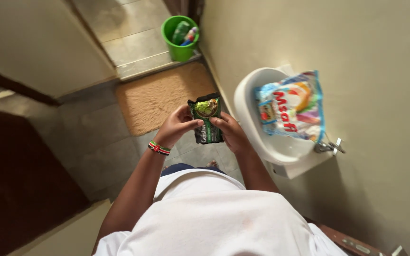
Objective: Organizing soap and detergent by moving them from a bathroom to a balcony storage area.
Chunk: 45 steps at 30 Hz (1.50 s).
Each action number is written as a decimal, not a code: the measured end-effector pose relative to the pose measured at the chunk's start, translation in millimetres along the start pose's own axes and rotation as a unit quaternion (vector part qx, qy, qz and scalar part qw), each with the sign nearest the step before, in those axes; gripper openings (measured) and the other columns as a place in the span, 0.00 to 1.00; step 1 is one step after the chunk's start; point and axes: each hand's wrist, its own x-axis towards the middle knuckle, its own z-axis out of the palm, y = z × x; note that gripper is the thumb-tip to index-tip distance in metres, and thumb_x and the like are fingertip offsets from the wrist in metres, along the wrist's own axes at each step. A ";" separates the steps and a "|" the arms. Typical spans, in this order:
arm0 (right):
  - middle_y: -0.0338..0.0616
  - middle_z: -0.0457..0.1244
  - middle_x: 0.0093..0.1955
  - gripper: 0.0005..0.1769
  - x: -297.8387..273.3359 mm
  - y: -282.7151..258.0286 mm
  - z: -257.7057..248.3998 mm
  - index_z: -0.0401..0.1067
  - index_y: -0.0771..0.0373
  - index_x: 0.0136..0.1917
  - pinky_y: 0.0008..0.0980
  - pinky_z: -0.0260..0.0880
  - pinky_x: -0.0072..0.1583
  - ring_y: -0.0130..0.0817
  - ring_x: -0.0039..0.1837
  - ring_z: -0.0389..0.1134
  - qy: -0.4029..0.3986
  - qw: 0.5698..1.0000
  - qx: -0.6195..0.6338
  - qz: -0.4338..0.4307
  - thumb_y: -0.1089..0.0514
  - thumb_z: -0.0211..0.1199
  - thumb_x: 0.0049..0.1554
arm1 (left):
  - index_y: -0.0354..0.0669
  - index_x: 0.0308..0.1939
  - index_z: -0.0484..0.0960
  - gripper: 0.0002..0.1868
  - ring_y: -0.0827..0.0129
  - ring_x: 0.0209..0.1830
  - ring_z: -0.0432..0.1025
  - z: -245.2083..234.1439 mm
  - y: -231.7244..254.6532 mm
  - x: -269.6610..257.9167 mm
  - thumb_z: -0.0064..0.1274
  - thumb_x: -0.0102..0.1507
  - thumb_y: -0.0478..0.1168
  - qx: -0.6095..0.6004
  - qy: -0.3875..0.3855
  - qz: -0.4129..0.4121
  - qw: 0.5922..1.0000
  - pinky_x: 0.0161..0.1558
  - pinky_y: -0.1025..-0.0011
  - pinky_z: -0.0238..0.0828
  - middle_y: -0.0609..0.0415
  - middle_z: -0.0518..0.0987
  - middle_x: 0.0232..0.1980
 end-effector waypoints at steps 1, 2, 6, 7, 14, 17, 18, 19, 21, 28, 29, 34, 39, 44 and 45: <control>0.44 0.68 0.59 0.28 6.1 1.2 15.2 0.68 0.69 0.67 0.31 0.70 0.62 0.27 0.59 0.69 -0.011 1.000 -0.002 0.007 0.49 0.64 0.60 | 0.35 0.59 0.75 0.27 0.72 0.51 0.75 -14.3 0.1 -9.4 0.67 0.60 0.40 -0.001 0.013 0.004 1.000 0.53 0.70 0.74 0.54 0.81 0.52; 0.42 0.68 0.60 0.28 11.9 2.5 30.5 0.69 0.68 0.66 0.29 0.70 0.62 0.26 0.60 0.69 -0.020 1.000 -0.018 0.014 0.50 0.66 0.59 | 0.34 0.59 0.75 0.25 0.73 0.52 0.75 -28.4 0.1 -19.1 0.66 0.62 0.41 -0.012 0.027 0.015 0.999 0.55 0.72 0.73 0.54 0.81 0.52; 0.40 0.68 0.57 0.27 38.1 27.7 73.1 0.72 0.67 0.65 0.26 0.66 0.57 0.23 0.56 0.66 -0.033 0.996 -0.067 0.050 0.50 0.70 0.59 | 0.32 0.58 0.77 0.23 0.75 0.52 0.72 -76.7 2.9 -55.6 0.63 0.65 0.43 -0.019 0.086 0.033 0.996 0.55 0.74 0.70 0.55 0.80 0.51; 0.40 0.68 0.57 0.27 42.2 35.5 82.2 0.72 0.67 0.65 0.26 0.66 0.57 0.23 0.56 0.66 -0.041 0.995 -0.068 0.056 0.50 0.70 0.59 | 0.32 0.58 0.77 0.23 0.75 0.52 0.72 -86.0 3.5 -65.0 0.63 0.65 0.43 -0.021 0.096 0.035 0.995 0.55 0.74 0.70 0.55 0.80 0.51; 0.38 0.69 0.54 0.26 64.0 57.2 156.5 0.72 0.65 0.63 0.25 0.68 0.54 0.21 0.53 0.68 -0.108 0.988 -0.054 0.099 0.49 0.71 0.57 | 0.35 0.66 0.67 0.30 0.75 0.55 0.71 -117.4 36.0 -138.6 0.61 0.65 0.45 0.051 0.123 0.062 0.989 0.56 0.73 0.72 0.55 0.76 0.56; 0.39 0.69 0.55 0.25 75.1 65.1 180.7 0.72 0.65 0.62 0.25 0.69 0.55 0.22 0.54 0.69 -0.134 0.983 -0.070 0.104 0.50 0.71 0.56 | 0.35 0.68 0.65 0.33 0.75 0.56 0.71 -122.0 47.7 -163.7 0.61 0.66 0.45 0.047 0.156 0.076 0.984 0.57 0.72 0.72 0.53 0.76 0.57; 0.40 0.69 0.55 0.25 79.8 66.7 187.4 0.72 0.65 0.62 0.25 0.69 0.55 0.22 0.54 0.69 -0.143 0.981 -0.082 0.100 0.50 0.71 0.57 | 0.35 0.69 0.65 0.34 0.75 0.56 0.71 -122.0 52.2 -169.8 0.61 0.65 0.46 0.040 0.180 0.076 0.980 0.57 0.72 0.72 0.53 0.76 0.58; 0.40 0.69 0.55 0.25 84.1 69.5 193.1 0.72 0.65 0.62 0.25 0.69 0.55 0.22 0.54 0.69 -0.152 0.979 -0.085 0.102 0.50 0.71 0.57 | 0.35 0.69 0.65 0.34 0.75 0.56 0.71 -128.1 49.2 -174.9 0.61 0.65 0.46 0.040 0.188 0.080 0.978 0.57 0.72 0.72 0.53 0.76 0.58; 0.40 0.70 0.55 0.25 94.8 74.5 205.9 0.72 0.65 0.62 0.25 0.69 0.55 0.23 0.54 0.69 -0.174 0.974 -0.100 0.107 0.50 0.70 0.57 | 0.36 0.70 0.62 0.35 0.74 0.57 0.71 -141.5 45.2 -184.3 0.60 0.66 0.46 0.067 0.210 0.105 0.970 0.56 0.72 0.72 0.53 0.74 0.60; 0.38 0.69 0.55 0.26 135.9 85.3 259.8 0.72 0.64 0.64 0.26 0.67 0.53 0.22 0.52 0.67 -0.223 0.955 -0.139 0.139 0.50 0.68 0.57 | 0.37 0.71 0.59 0.37 0.72 0.62 0.69 -171.1 55.3 -212.4 0.60 0.65 0.46 0.060 0.258 0.155 0.952 0.61 0.69 0.70 0.53 0.72 0.63; 0.38 0.69 0.54 0.26 142.5 86.8 267.5 0.73 0.63 0.64 0.26 0.66 0.52 0.22 0.52 0.67 -0.221 0.949 -0.170 0.145 0.49 0.67 0.57 | 0.36 0.70 0.60 0.35 0.72 0.62 0.69 -179.8 52.6 -212.9 0.60 0.66 0.45 0.062 0.269 0.151 0.949 0.61 0.68 0.70 0.52 0.72 0.62; 0.39 0.70 0.53 0.26 192.0 92.3 292.5 0.73 0.61 0.64 0.27 0.66 0.51 0.23 0.51 0.67 -0.242 0.931 -0.227 0.151 0.45 0.64 0.57 | 0.36 0.69 0.61 0.35 0.70 0.60 0.70 -216.8 60.0 -197.3 0.61 0.65 0.45 0.092 0.330 0.125 0.931 0.60 0.67 0.71 0.52 0.73 0.61; 0.45 0.68 0.53 0.27 254.2 85.1 313.7 0.74 0.68 0.63 0.30 0.65 0.50 0.27 0.52 0.65 -0.276 0.922 -0.234 0.136 0.45 0.65 0.60 | 0.36 0.71 0.62 0.35 0.70 0.64 0.68 -259.3 67.5 -164.0 0.60 0.66 0.46 0.061 0.355 0.196 0.912 0.64 0.67 0.67 0.52 0.72 0.63; 0.45 0.69 0.57 0.29 301.4 79.3 337.1 0.72 0.68 0.65 0.30 0.67 0.59 0.29 0.58 0.68 -0.307 0.918 -0.223 0.113 0.45 0.65 0.59 | 0.36 0.71 0.64 0.35 0.71 0.60 0.69 -290.3 93.1 -138.8 0.60 0.66 0.47 0.071 0.386 0.200 0.898 0.61 0.68 0.68 0.53 0.73 0.61; 0.44 0.69 0.58 0.30 311.2 82.1 337.8 0.71 0.68 0.65 0.31 0.68 0.61 0.30 0.60 0.68 -0.311 0.920 -0.212 0.111 0.45 0.65 0.58 | 0.37 0.71 0.64 0.35 0.72 0.58 0.70 -294.3 96.4 -133.0 0.59 0.65 0.47 0.094 0.400 0.193 0.891 0.59 0.69 0.69 0.54 0.74 0.59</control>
